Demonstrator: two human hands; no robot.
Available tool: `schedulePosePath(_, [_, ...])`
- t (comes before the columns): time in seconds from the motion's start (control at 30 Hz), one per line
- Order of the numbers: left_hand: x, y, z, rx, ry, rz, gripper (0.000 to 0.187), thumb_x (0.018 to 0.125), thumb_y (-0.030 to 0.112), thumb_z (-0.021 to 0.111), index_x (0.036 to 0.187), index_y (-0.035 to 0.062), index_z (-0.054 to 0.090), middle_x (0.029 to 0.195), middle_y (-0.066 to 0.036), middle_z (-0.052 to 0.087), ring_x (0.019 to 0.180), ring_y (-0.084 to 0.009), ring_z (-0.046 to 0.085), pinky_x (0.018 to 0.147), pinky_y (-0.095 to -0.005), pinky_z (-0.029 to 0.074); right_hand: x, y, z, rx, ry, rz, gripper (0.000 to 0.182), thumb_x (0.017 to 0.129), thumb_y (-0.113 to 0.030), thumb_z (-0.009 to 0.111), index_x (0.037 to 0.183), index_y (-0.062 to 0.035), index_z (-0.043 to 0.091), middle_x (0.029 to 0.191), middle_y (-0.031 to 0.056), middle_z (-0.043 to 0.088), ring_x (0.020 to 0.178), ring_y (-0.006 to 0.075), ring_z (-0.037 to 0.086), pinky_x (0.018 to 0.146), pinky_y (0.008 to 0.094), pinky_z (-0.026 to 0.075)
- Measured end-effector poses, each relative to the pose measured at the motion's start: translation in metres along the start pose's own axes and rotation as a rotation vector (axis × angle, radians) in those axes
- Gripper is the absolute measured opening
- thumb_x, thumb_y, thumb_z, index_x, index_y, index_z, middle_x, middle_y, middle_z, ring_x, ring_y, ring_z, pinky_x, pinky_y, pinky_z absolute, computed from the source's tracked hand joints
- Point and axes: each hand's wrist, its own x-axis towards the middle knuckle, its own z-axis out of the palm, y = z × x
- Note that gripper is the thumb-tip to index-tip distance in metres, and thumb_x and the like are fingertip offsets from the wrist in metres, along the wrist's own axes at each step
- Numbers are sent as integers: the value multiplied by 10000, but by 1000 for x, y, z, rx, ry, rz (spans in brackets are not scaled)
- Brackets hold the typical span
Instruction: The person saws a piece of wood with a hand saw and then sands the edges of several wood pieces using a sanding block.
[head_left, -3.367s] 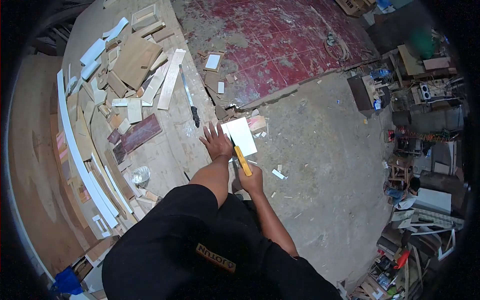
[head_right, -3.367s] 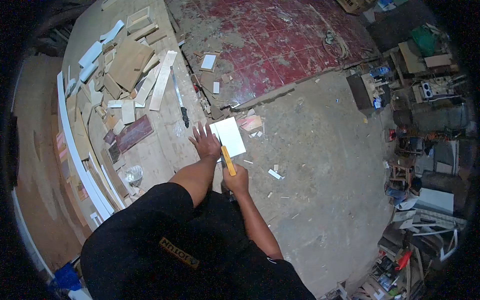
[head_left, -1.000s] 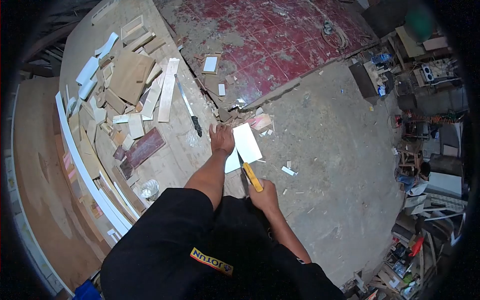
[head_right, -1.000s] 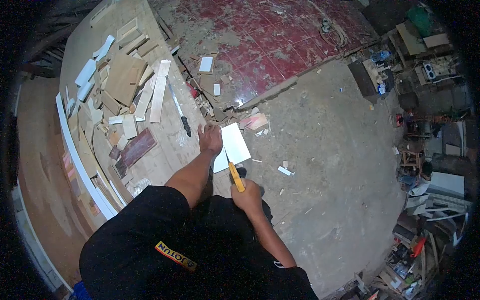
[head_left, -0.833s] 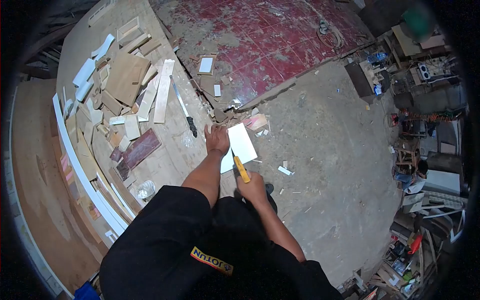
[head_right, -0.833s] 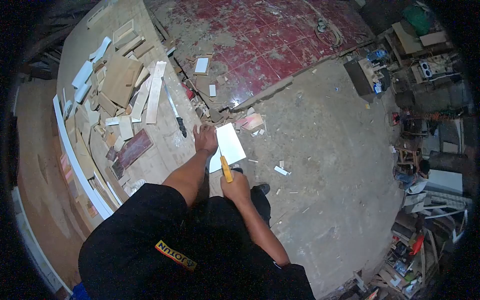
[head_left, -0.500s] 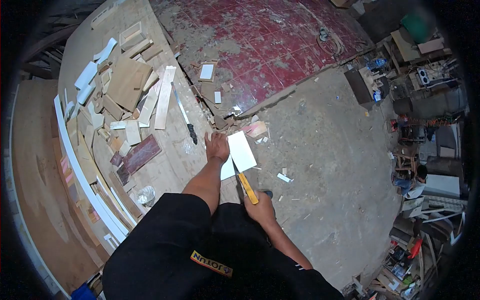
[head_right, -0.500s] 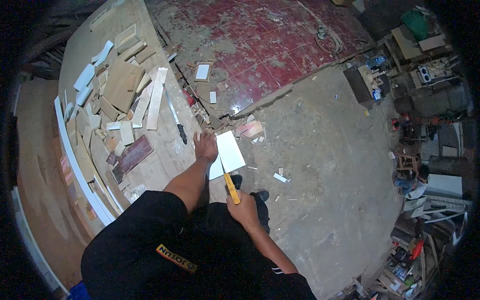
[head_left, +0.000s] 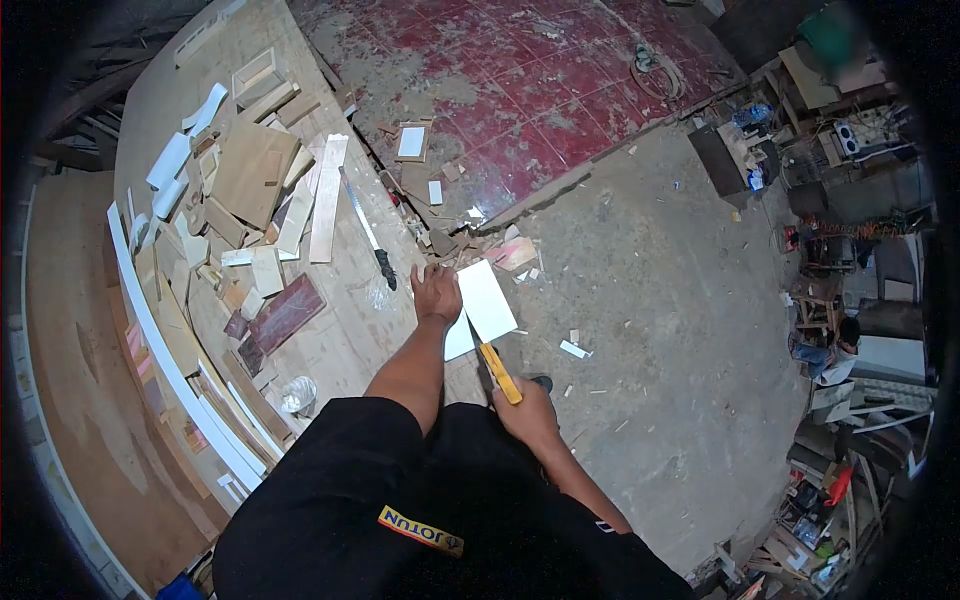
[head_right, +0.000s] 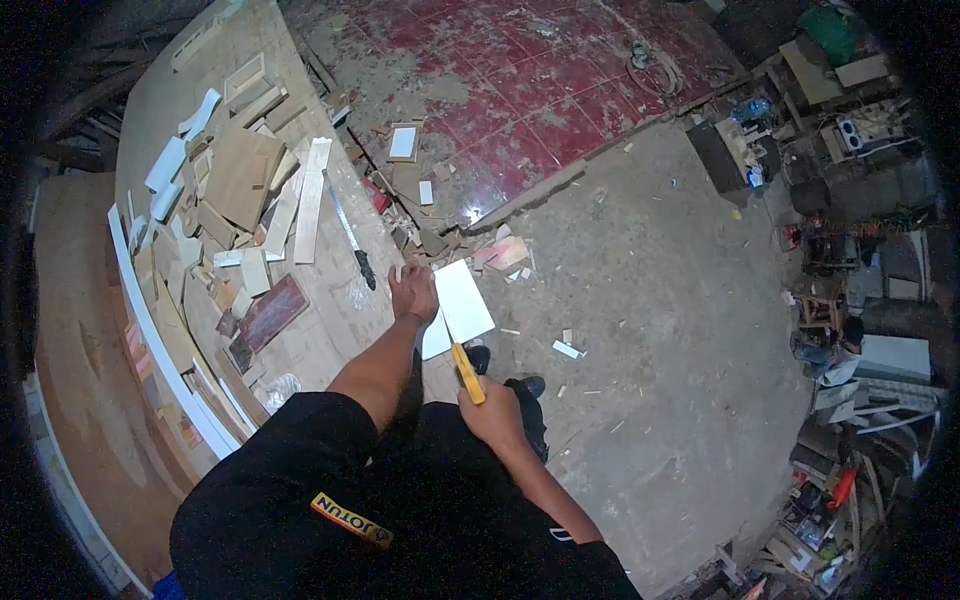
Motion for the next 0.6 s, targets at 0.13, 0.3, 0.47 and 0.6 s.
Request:
schedulePosePath(0.13, [-1,-3,-1,-15,22,3,297,960,253,416,1101,95,626,1185,-63,630,1277,-237,456,1171,-529,111,15,10,18,8,28,-67,261,816,-236,630,767,20,618,736,265,633,752,458,638,672,507,503])
schedulePosePath(0.3, [1,-3,1,-6,21,8,286,958,245,424,1095,93,625,1181,-61,630,1270,-237,459,1170,-532,120,45,10,35,8,68,-30,275,819,-250,620,788,24,633,766,269,640,773,471,631,685,520,497])
schedulePosePath(0.47, [-2,-1,-3,-44,6,-2,290,974,247,412,1094,91,625,1192,-67,626,1267,-234,464,1169,-524,128,6,16,18,46,47,-57,273,827,-248,621,831,24,642,790,269,647,801,469,635,702,518,502])
schedulePosePath(0.6, [0,0,-3,-47,43,-9,295,973,247,411,1100,89,626,1191,-71,626,1274,-234,461,1170,-520,128,-10,18,5,42,75,-76,253,825,-236,629,817,17,638,763,274,638,793,467,632,694,510,506])
